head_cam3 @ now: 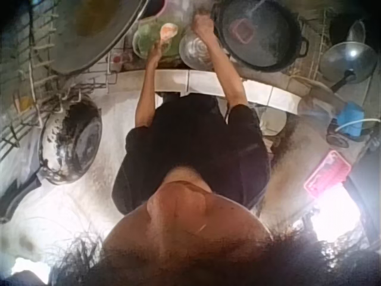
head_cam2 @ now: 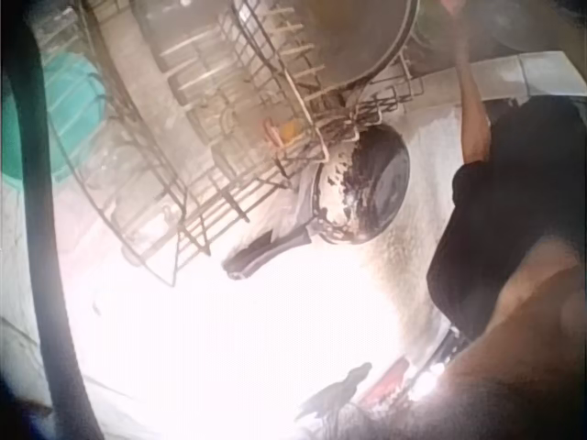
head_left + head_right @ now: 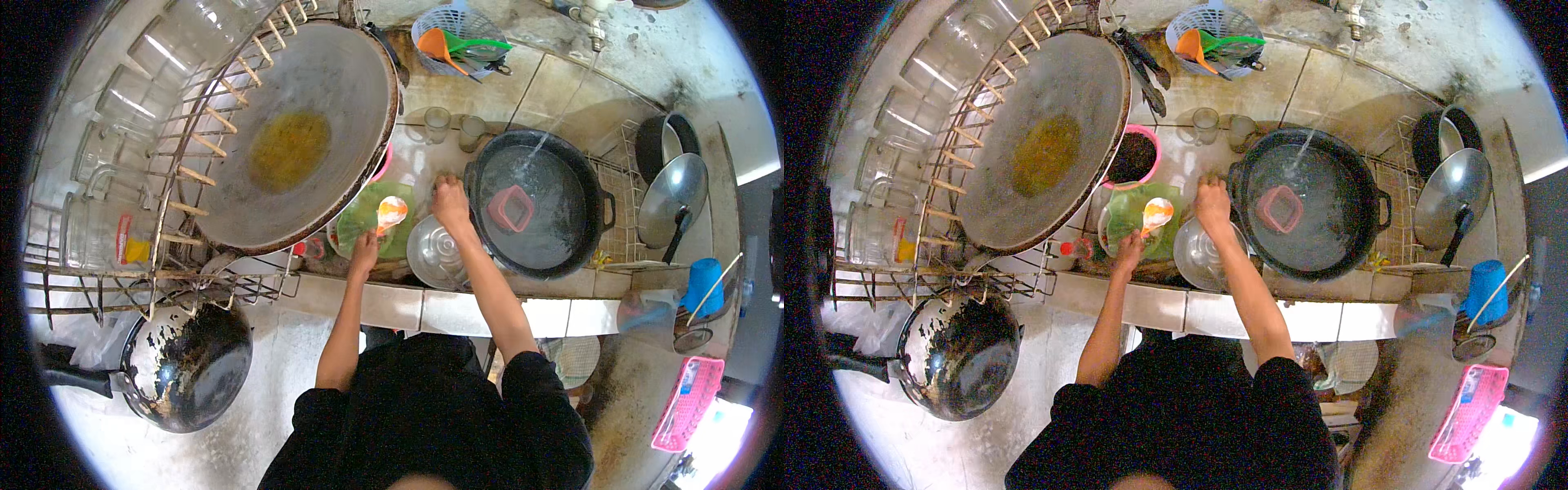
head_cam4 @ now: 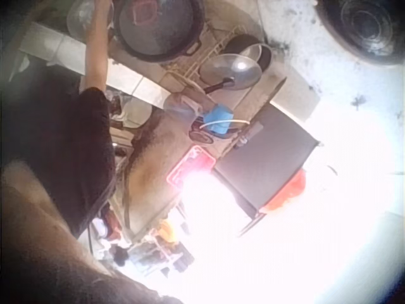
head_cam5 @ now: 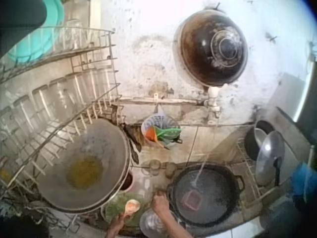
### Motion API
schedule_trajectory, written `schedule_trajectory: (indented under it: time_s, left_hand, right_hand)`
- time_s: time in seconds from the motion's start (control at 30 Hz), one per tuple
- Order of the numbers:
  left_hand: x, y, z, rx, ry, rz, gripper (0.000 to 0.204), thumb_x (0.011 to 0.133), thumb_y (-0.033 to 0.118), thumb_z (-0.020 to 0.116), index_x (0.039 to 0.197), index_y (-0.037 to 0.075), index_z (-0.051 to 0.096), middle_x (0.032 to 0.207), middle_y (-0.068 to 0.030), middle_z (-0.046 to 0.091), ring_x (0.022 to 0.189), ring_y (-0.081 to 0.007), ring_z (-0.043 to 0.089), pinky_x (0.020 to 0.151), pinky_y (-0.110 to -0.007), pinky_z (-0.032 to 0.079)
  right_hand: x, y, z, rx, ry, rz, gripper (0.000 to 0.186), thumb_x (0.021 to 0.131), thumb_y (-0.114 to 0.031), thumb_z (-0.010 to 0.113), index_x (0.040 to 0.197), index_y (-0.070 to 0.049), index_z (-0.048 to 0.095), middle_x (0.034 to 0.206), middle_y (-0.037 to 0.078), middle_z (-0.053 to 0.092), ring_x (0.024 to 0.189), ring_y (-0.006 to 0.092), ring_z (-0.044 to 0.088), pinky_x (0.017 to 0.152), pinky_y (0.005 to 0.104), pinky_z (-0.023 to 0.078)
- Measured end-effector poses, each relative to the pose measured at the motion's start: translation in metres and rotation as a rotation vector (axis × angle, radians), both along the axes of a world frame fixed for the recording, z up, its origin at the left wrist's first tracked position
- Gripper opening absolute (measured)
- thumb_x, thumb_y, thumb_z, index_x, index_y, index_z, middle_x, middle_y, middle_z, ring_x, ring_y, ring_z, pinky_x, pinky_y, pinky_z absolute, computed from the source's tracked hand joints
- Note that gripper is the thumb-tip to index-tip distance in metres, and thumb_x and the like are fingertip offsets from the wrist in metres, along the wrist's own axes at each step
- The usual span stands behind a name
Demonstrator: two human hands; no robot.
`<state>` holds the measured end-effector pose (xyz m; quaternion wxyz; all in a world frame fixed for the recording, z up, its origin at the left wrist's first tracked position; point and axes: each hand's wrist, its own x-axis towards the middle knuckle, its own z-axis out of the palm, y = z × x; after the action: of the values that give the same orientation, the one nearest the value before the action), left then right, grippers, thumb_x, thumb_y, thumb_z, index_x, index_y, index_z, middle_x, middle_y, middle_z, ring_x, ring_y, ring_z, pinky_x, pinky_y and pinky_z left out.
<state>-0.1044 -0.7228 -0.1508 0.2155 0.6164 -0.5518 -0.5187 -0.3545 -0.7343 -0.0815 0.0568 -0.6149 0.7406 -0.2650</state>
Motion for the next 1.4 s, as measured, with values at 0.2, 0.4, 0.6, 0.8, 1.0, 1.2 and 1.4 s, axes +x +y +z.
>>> schedule_trajectory:
  time_s: [0.2, 0.4, 0.6, 0.8, 1.0, 1.2, 1.4]
  left_hand:
    - [-0.011, 0.003, 0.021, 0.122, 0.275, -0.015, 0.027, 0.098, 0.029, 0.043, 0.102, 0.005, 0.054, 0.07, 0.0005, 0.05, 0.056, -0.0058, 0.04, 0.049, -0.022, 0.033]
    - [-0.023, 0.009, 0.04, 0.23, 0.482, 0.038, 0.027, 0.097, 0.021, 0.048, 0.119, 0.006, 0.05, 0.078, 0.0004, 0.052, 0.054, -0.0035, 0.036, 0.046, -0.018, 0.03]
    - [-0.03, 0.007, 0.039, 0.275, 0.57, 0.017, 0.041, 0.097, 0.021, 0.048, 0.136, 0.011, 0.04, 0.076, 0.0019, 0.048, 0.055, -0.0027, 0.034, 0.047, -0.017, 0.028]
    - [-0.045, 0.006, 0.05, 0.336, 0.624, 0.008, 0.047, 0.097, 0.019, 0.048, 0.142, 0.014, 0.034, 0.072, 0.0041, 0.041, 0.056, -0.0029, 0.032, 0.046, -0.017, 0.029]
    - [-0.035, 0.013, 0.051, 0.309, 0.7, 0.075, 0.048, 0.096, 0.016, 0.051, 0.141, 0.017, 0.035, 0.07, 0.0039, 0.04, 0.058, -0.0044, 0.036, 0.048, -0.018, 0.032]
    - [-0.043, 0.016, 0.056, 0.284, 0.66, 0.01, 0.047, 0.095, 0.012, 0.049, 0.14, 0.017, 0.036, 0.081, -0.0027, 0.056, 0.055, -0.0049, 0.038, 0.047, -0.019, 0.032]
    - [-0.052, 0.014, 0.052, 0.281, 0.558, -0.084, 0.047, 0.094, 0.01, 0.048, 0.139, 0.014, 0.036, 0.093, -0.0046, 0.062, 0.055, -0.0055, 0.042, 0.049, -0.02, 0.036]
  right_hand:
    - [-0.091, 0.054, 0.039, -0.163, 0.064, -0.341, 0.017, 0.074, -0.007, 0.058, 0.089, 0.002, 0.057, 0.092, 0.022, 0.058, 0.084, 0.0412, 0.056, 0.074, 0.0473, 0.047]
    - [-0.152, 0.103, -0.005, 0.227, 0.057, -0.938, 0.044, 0.081, -0.043, 0.063, 0.087, 0.001, 0.061, 0.088, 0.021, 0.063, 0.09, 0.0382, 0.062, 0.079, 0.0433, 0.05]
    - [-0.189, 0.106, -0.107, 0.371, -0.432, -0.772, 0.051, 0.08, -0.031, 0.065, 0.113, 0.007, 0.054, 0.102, 0.024, 0.063, 0.089, 0.0344, 0.065, 0.073, 0.0456, 0.052]
    - [-0.195, 0.106, -0.124, -0.007, -0.711, -0.667, 0.046, 0.082, -0.015, 0.058, 0.125, -0.005, 0.049, 0.1, 0.021, 0.064, 0.086, 0.038, 0.064, 0.072, 0.0469, 0.051]
    - [-0.155, 0.11, -0.027, 0.194, 0.012, -0.724, 0.071, 0.078, -0.005, 0.055, 0.141, -0.022, 0.029, 0.1, 0.025, 0.061, 0.088, 0.0414, 0.062, 0.073, 0.0485, 0.051]
    - [-0.139, 0.126, -0.027, 0.264, 0.135, -0.698, 0.072, 0.079, -0.01, 0.057, 0.142, -0.019, 0.025, 0.098, 0.027, 0.061, 0.083, 0.0431, 0.062, 0.071, 0.048, 0.051]
    - [-0.158, 0.131, -0.055, 0.194, -0.306, -0.798, 0.06, 0.077, -0.015, 0.056, 0.133, -0.006, 0.038, 0.089, 0.025, 0.064, 0.082, 0.0374, 0.064, 0.068, 0.046, 0.051]
